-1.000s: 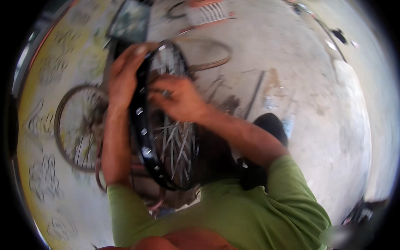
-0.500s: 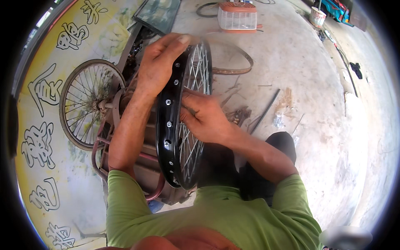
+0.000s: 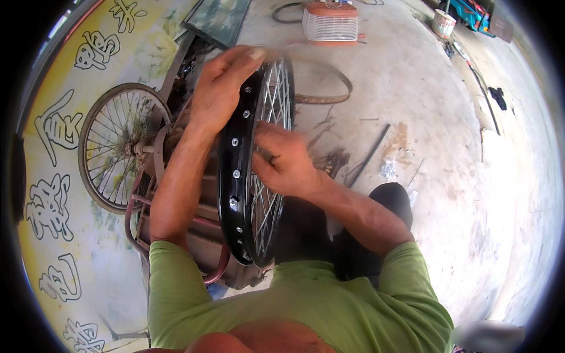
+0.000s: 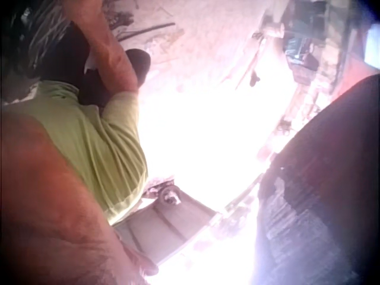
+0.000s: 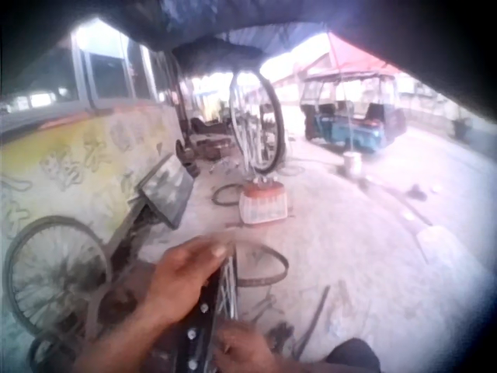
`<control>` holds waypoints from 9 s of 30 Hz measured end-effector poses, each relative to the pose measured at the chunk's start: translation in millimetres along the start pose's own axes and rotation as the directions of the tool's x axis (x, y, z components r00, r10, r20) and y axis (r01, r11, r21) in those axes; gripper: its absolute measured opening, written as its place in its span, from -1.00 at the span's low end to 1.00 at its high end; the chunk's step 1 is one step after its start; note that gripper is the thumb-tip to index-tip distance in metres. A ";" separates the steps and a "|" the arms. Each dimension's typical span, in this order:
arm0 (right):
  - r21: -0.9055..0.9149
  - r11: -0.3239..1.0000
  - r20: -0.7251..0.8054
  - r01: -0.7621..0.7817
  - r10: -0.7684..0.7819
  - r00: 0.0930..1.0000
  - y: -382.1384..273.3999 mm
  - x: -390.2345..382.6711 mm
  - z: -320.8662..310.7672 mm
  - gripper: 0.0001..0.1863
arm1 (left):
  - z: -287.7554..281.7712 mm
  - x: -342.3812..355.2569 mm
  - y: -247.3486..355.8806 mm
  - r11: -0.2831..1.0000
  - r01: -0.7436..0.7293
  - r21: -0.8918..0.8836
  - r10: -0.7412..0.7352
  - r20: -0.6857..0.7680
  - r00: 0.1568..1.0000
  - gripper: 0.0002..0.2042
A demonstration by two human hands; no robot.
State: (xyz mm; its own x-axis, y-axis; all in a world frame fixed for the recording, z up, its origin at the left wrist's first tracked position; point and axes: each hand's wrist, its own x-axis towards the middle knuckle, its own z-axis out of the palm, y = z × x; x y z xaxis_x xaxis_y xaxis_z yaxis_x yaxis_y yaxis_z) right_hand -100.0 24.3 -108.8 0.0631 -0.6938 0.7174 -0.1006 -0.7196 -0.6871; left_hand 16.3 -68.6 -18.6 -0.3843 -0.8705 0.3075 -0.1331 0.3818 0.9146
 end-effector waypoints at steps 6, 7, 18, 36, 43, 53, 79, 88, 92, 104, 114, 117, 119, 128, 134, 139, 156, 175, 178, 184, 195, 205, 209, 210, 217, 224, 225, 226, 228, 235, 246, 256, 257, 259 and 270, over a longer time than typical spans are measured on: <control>0.020 1.000 0.027 0.022 -0.023 0.999 -1.7 -0.6 -4.4 -0.79 | 0.8 -2.6 4.8 1.000 -0.003 -0.021 0.003 0.006 1.000 -0.68; -0.006 1.000 0.008 0.029 -0.029 1.000 -3.3 0.6 -6.3 -0.79 | 1.7 -0.7 4.7 1.000 -0.010 -0.024 0.010 0.008 1.000 -0.68; 0.013 0.998 0.042 0.059 -0.059 0.997 -6.9 -0.8 -4.9 -0.75 | -0.3 -4.6 -2.2 0.999 -0.041 0.000 0.041 -0.026 0.999 -0.71; 0.001 0.994 -0.065 -0.112 0.112 0.992 -7.3 -1.3 7.7 -0.78 | -2.9 -5.9 -6.3 0.996 -0.055 -0.070 0.051 -0.055 0.997 -0.69; -0.071 0.997 0.063 0.005 0.000 0.998 23.0 -12.6 -21.5 -0.79 | 0.8 -8.5 1.7 0.997 -0.072 -0.040 0.067 -0.101 0.993 -0.66; 0.083 0.946 -0.105 -0.314 0.322 0.941 14.7 31.9 -31.0 -0.73 | 0.2 -35.7 11.1 0.995 -0.066 -0.070 0.060 -0.085 0.995 -0.66; 0.819 0.384 0.234 -0.427 0.456 0.859 60.2 21.5 3.7 -0.69 | -11.7 -67.8 -0.8 0.976 -0.217 0.024 0.218 -0.030 0.976 -0.62; 0.861 0.291 0.242 -0.417 0.486 0.840 53.2 25.7 6.0 -0.73 | -13.3 -65.7 5.6 0.943 -0.292 0.162 0.299 -0.025 0.954 -0.61; 0.840 0.284 0.273 -0.463 0.516 0.812 46.7 26.3 4.0 -0.76 | -13.6 -65.4 6.6 0.947 -0.284 0.150 0.290 -0.019 0.957 -0.61; 0.748 0.469 0.184 -0.469 0.533 0.826 46.6 23.6 8.8 -0.69 | -18.2 -123.7 8.5 0.993 -0.052 -0.107 0.058 0.053 0.997 -0.36; 0.720 0.571 0.051 -0.395 0.524 0.850 67.7 36.0 5.4 -0.67 | -23.2 -196.3 0.9 0.997 0.046 0.065 -0.054 0.140 0.989 -0.31; 0.670 0.593 0.010 -0.446 0.595 0.804 68.4 47.6 -3.6 -0.66 | -16.1 -197.4 5.0 0.991 0.117 -0.072 -0.103 0.175 0.979 -0.35; 0.478 0.774 -0.177 -0.416 0.548 0.817 77.1 46.6 -6.1 -0.77 | -15.6 -195.3 3.1 0.996 0.076 -0.054 -0.068 0.141 0.988 -0.38; 0.019 0.976 -0.078 -0.216 0.217 0.973 17.0 14.3 -13.1 -0.80 | -25.2 -193.5 -0.4 0.999 0.042 0.004 -0.043 0.154 0.987 -0.45; 0.125 0.971 -0.035 -0.205 0.210 0.977 21.6 19.1 -17.0 -0.80 | -21.0 -193.4 2.6 0.997 0.057 -0.045 -0.048 0.168 0.985 -0.48; 0.289 0.924 0.025 -0.249 0.252 0.967 38.1 23.5 -15.7 -0.81 | -22.0 -193.3 -0.5 0.998 0.046 -0.049 -0.037 0.173 0.984 -0.48; -0.010 0.954 -0.260 -0.299 0.287 0.922 39.1 34.8 -9.1 -0.78 | -36.8 -194.0 -9.0 0.990 -0.061 0.130 0.039 0.164 0.986 -0.25; 0.623 0.739 0.082 -0.258 0.266 0.960 36.0 7.5 2.8 -0.73 | -34.9 -191.6 -6.0 0.998 -0.025 0.060 0.015 0.167 0.986 -0.31; 0.745 0.610 0.115 -0.270 0.280 0.953 37.5 3.0 9.1 -0.68 | -32.7 -189.9 -4.4 0.999 0.001 0.042 -0.008 0.159 0.987 -0.31; 0.793 0.475 0.222 -0.381 0.357 0.907 36.3 5.0 3.6 -0.68 | -34.7 -186.3 -5.2 0.994 -0.074 0.077 0.059 0.176 0.983 -0.31; 0.841 0.330 0.238 -0.427 0.483 0.842 15.8 10.5 4.7 -0.76 | -34.4 -190.4 -3.7 0.999 0.020 0.045 -0.027 0.168 0.985 -0.31; 0.857 0.363 0.198 -0.365 0.421 0.885 30.2 6.2 9.2 -0.72 | -34.1 -187.3 -8.8 0.996 -0.074 0.042 0.066 0.166 0.984 -0.30; 0.850 0.339 0.244 -0.404 0.426 0.871 25.9 6.5 5.3 -0.72 | -34.3 -187.6 -8.1 0.995 -0.073 0.061 0.061 0.176 0.982 -0.30; 0.842 0.362 0.240 -0.399 0.409 0.880 26.6 5.8 5.1 -0.73 | -34.2 -187.7 -7.7 0.995 -0.072 0.067 0.059 0.180 0.982 -0.30; 0.864 0.349 0.201 -0.362 0.419 0.885 24.8 10.7 9.0 -0.74 | -35.3 -188.0 -9.0 0.994 -0.091 0.058 0.080 0.169 0.982 -0.28; 0.813 0.451 0.219 -0.368 0.349 0.911 33.7 -0.2 9.6 -0.71 | -32.7 -187.9 -5.5 1.000 -0.024 0.013 0.022 0.168 0.986 -0.29; 0.808 0.484 0.180 -0.337 0.342 0.922 37.7 -1.8 11.6 -0.69 | -32.8 -187.5 -4.9 1.000 -0.023 0.009 0.021 0.167 0.986 -0.28; 0.800 0.516 0.142 -0.306 0.333 0.932 42.0 -3.1 13.2 -0.68 | -33.2 -187.8 -3.9 1.000 -0.014 0.021 0.011 0.171 0.985 -0.28; 0.819 0.475 0.146 -0.321 0.369 0.918 36.3 0.6 14.5 -0.68 | -34.8 -188.1 -4.7 0.999 -0.010 0.040 0.003 0.171 0.985 -0.27; 0.816 0.452 0.185 -0.360 0.386 0.904 35.7 0.2 9.7 -0.68 | -32.3 -188.9 -4.7 1.000 0.015 0.018 -0.018 0.160 0.987 -0.25; 0.826 0.401 0.221 -0.397 0.417 0.882 34.1 2.1 5.1 -0.75 | -32.1 -186.9 -5.3 1.000 0.013 0.020 -0.016 0.162 0.987 -0.25; 0.864 0.270 0.326 -0.425 0.344 0.880 44.7 -0.3 -2.9 -0.50 | -33.0 -186.4 -6.2 1.000 -0.002 0.021 -0.002 0.165 0.986 -0.24; 0.864 0.286 0.312 -0.415 0.343 0.886 46.4 -1.4 -1.0 -0.50 | -32.9 -186.7 -7.0 1.000 -0.001 0.017 -0.001 0.165 0.986 -0.23; 0.851 0.395 0.248 -0.345 0.277 0.928 48.8 0.7 3.2 -0.52 | -33.0 -187.0 -8.2 1.000 0.003 0.014 -0.005 0.169 0.986 -0.23; 0.782 0.501 0.216 -0.369 0.338 0.916 41.4 -1.0 5.6 -0.70 | -34.2 -185.7 -6.9 1.000 -0.005 0.020 0.002 0.175 0.985 -0.23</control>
State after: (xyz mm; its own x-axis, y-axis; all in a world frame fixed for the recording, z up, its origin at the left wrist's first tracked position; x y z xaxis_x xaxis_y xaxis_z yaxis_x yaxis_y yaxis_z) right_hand -98.7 -4.9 -138.7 0.2383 -0.8850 0.4001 0.7031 -0.1270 -0.6997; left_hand 119.9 79.8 -73.0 -0.5387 -0.8020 0.2582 -0.1494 0.3925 0.9075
